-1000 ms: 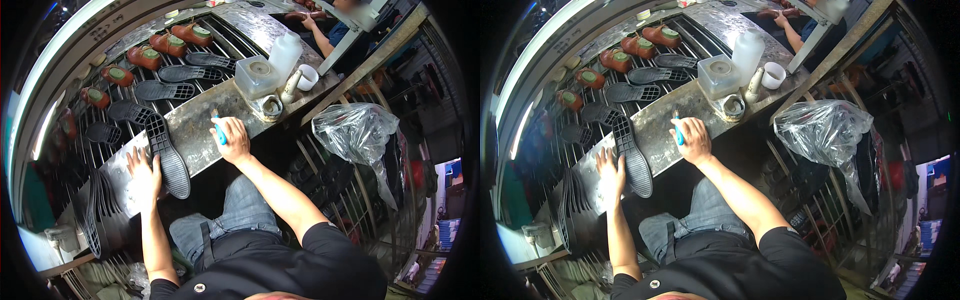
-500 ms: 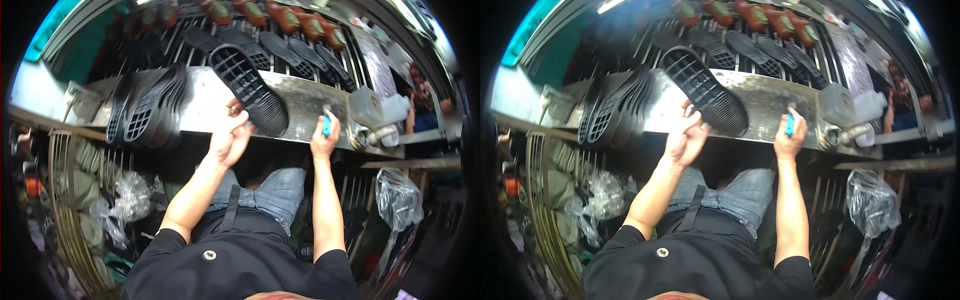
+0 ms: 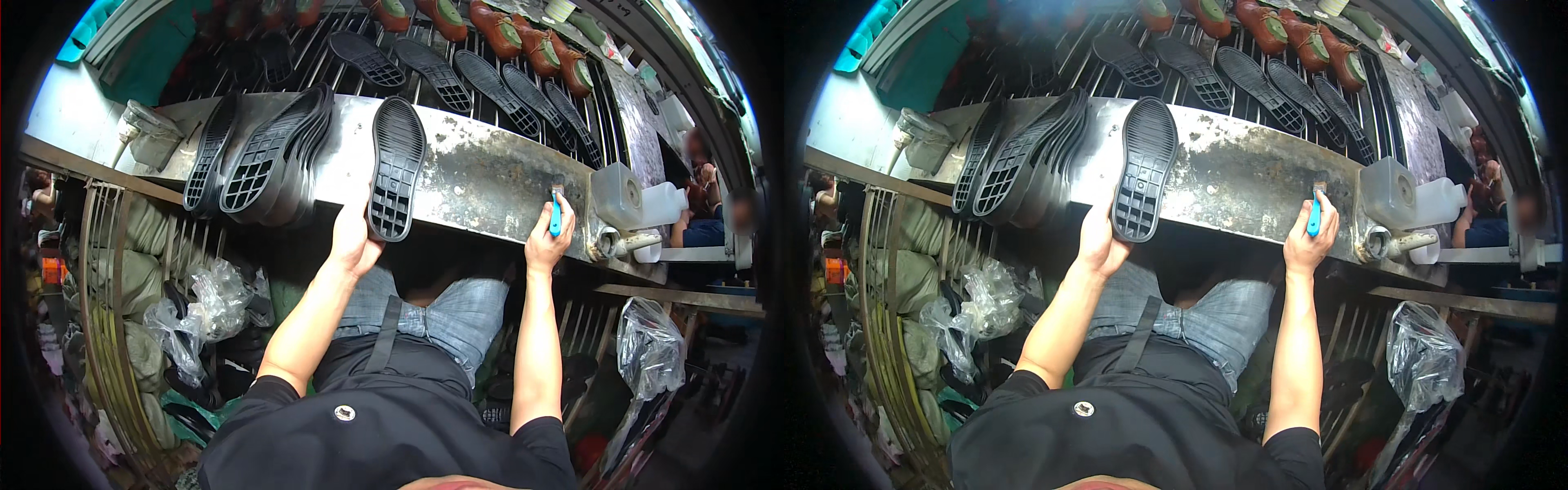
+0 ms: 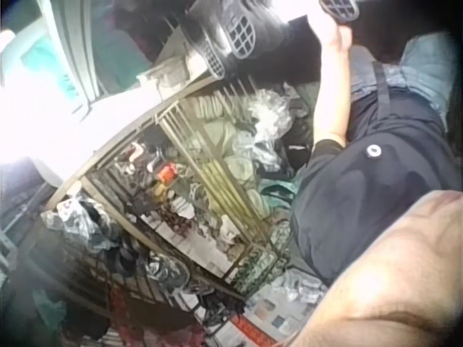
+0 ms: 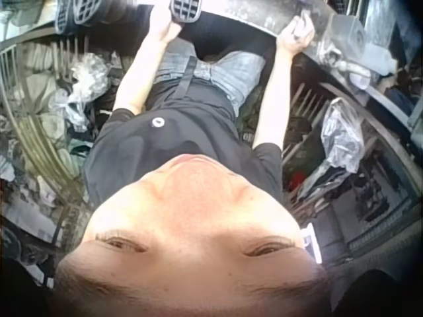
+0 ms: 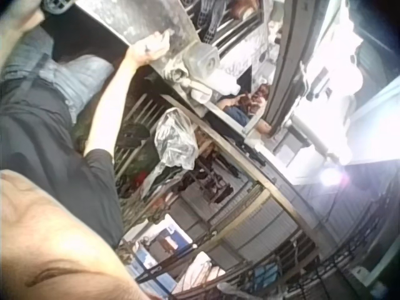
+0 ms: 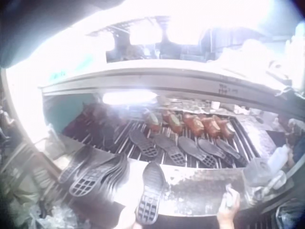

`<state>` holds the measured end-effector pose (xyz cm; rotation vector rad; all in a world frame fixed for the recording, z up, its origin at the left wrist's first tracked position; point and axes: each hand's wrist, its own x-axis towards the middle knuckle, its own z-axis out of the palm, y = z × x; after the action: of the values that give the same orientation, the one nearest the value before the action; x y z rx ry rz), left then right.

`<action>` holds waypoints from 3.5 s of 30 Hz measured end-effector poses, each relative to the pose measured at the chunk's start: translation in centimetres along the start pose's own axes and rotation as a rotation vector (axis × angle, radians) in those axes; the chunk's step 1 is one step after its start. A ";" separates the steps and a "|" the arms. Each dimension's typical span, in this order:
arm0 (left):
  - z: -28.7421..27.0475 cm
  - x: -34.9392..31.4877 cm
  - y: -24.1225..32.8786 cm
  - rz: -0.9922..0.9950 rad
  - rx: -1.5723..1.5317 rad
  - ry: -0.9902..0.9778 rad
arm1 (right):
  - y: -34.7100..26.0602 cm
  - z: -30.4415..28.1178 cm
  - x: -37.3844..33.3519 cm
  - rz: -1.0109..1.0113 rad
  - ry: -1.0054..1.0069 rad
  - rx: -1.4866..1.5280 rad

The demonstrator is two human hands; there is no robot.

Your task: Brushing adhesive or cleaner onto the interior of shoe soles at a workbench.

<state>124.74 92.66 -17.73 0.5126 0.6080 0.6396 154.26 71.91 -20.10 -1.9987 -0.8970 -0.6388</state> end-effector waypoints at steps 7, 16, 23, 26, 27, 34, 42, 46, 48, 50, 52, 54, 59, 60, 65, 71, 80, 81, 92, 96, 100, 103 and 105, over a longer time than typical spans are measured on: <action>2.6 -5.7 3.5 0.898 1.186 0.019 | 0.2 -0.3 -0.1 -0.001 -0.003 0.017; 0.3 -9.7 12.6 1.147 1.558 0.427 | 0.1 -0.4 0.1 0.005 0.002 0.033; -1.3 -8.1 15.1 1.280 1.381 0.308 | -0.2 -0.7 -0.1 0.017 -0.026 0.044; -0.9 -7.4 14.4 1.092 1.604 0.233 | 0.0 -0.8 -0.2 0.033 -0.019 0.057; -0.8 -7.3 14.1 1.088 1.622 0.259 | 0.0 -0.8 -0.2 0.038 -0.018 0.065; 1.6 -8.4 14.2 1.312 1.617 0.237 | 0.1 -0.9 0.3 0.002 -0.019 0.044; 3.0 -5.0 6.7 1.295 1.145 -0.010 | 0.0 -0.3 0.1 0.013 0.020 0.083; 0.4 -1.8 4.1 1.164 1.515 -0.040 | 0.0 -0.7 0.2 -0.002 -0.010 0.029; 0.0 -2.4 3.9 0.983 1.575 -0.106 | 0.0 -0.9 0.3 -0.015 -0.004 0.025; 0.6 -3.2 4.4 0.985 1.570 -0.110 | 0.0 -1.1 0.3 -0.012 -0.004 0.014; 1.2 -3.4 5.1 1.074 1.735 -0.186 | 0.1 -1.3 0.3 -0.016 -0.011 0.015; 2.5 -3.5 4.0 1.065 1.580 -0.178 | 0.4 -1.6 0.3 0.002 -0.010 -0.002; 4.6 -6.2 1.4 1.087 1.420 -0.311 | 0.4 -2.7 -0.1 -0.007 -0.039 0.090; 5.0 -6.8 0.6 1.092 1.374 -0.366 | -0.2 -3.5 -0.1 0.000 -0.045 0.082; 1.6 -8.7 -5.8 0.530 1.105 -0.533 | 0.4 -10.1 -0.8 0.112 0.015 0.197; 0.8 -7.3 -7.3 -0.246 0.508 -0.290 | 4.0 -17.4 0.6 0.353 0.069 0.012; 3.3 -6.4 -10.7 -0.447 -0.042 -0.291 | 4.2 -16.9 -1.1 0.388 0.109 0.044; 3.0 -6.0 -10.8 -0.562 -0.196 -0.273 | 3.4 -16.5 -1.4 0.422 0.150 0.103; 3.1 -6.1 -9.9 -0.719 -0.334 -0.176 | -1.5 -8.6 -3.7 0.362 -0.148 0.242; 2.7 -5.8 -10.1 -0.739 -0.377 -0.209 | -3.0 -9.4 -3.3 0.314 -0.198 0.232; 2.9 -6.0 -9.9 -0.724 -0.367 -0.229 | -2.6 -9.1 -2.1 0.311 -0.212 0.204; 4.0 -6.5 -9.3 -0.566 -0.161 -0.355 | -1.0 -11.0 -1.4 0.334 -0.137 0.111; 4.5 -6.6 -9.3 -0.505 -0.022 -0.432 | -1.9 -12.8 -2.6 0.199 -0.160 0.004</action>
<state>127.06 80.64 -17.79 0.4356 0.2986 0.0484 149.79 60.94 -14.30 -2.1253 -0.7777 -0.3699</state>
